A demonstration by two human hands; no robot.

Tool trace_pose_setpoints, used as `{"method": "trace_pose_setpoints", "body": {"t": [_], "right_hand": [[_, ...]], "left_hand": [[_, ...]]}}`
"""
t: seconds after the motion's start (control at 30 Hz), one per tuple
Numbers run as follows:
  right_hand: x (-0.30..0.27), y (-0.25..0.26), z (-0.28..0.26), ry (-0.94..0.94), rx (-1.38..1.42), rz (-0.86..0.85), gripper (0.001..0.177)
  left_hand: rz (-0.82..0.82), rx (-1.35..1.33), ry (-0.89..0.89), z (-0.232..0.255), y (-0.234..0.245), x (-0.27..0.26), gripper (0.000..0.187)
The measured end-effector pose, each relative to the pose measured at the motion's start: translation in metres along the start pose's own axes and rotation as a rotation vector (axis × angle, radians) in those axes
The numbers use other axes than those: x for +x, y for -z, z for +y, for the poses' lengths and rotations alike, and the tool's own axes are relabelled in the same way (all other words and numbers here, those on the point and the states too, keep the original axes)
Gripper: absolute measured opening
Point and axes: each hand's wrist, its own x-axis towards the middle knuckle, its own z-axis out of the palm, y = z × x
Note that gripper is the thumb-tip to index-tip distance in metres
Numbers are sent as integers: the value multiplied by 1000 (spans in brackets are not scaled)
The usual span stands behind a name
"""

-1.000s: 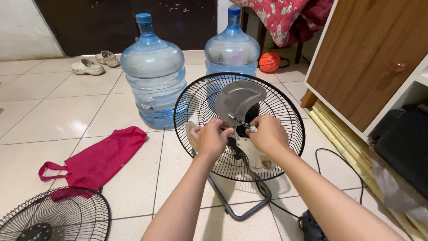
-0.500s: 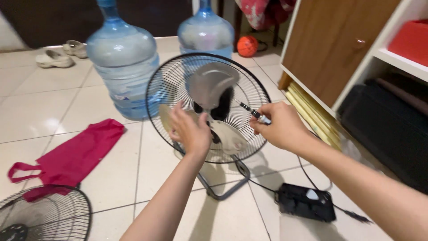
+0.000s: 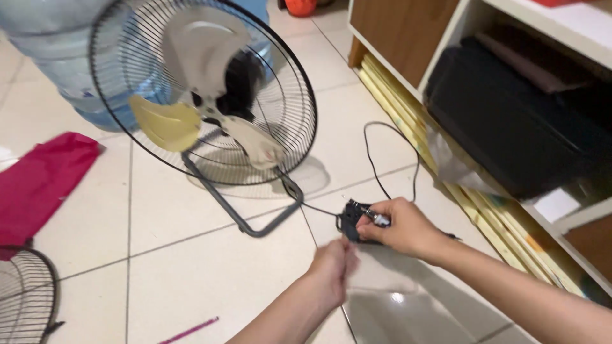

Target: The person assembles a table fan by attaching the motor housing, fan blades, and front grille. They use a screwdriver to secure the blades and then reattach the protective cage.

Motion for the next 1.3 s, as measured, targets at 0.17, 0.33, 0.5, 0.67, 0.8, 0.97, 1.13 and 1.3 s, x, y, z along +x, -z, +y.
{"method": "trace_pose_setpoints", "body": {"t": [0.17, 0.33, 0.5, 0.67, 0.8, 0.97, 1.13, 1.3], "right_hand": [[-3, -29, 70, -19, -114, -84, 17], [-4, -38, 90, -43, -200, -74, 23], [10, -36, 83, -121, -268, -15, 24], [22, -35, 78, -75, -263, 40, 23], [29, -38, 79, 65, -238, 140, 22], [29, -43, 82, 31, -278, 103, 27], [30, -44, 88, 182, -313, 156, 32], [26, -52, 98, 337, -444, 187, 27]], "left_hand": [[161, 128, 268, -47, -6, 1, 45], [175, 233, 160, -50, -11, 9, 68], [197, 201, 28, -51, -1, 39, 61], [167, 211, -63, -29, 1, 49, 65], [131, 178, -99, -12, -2, 53, 62], [169, 135, -101, -12, -1, 51, 56], [243, 85, -135, -20, -4, 46, 54], [292, 46, -116, -27, -1, 44, 52]]}}
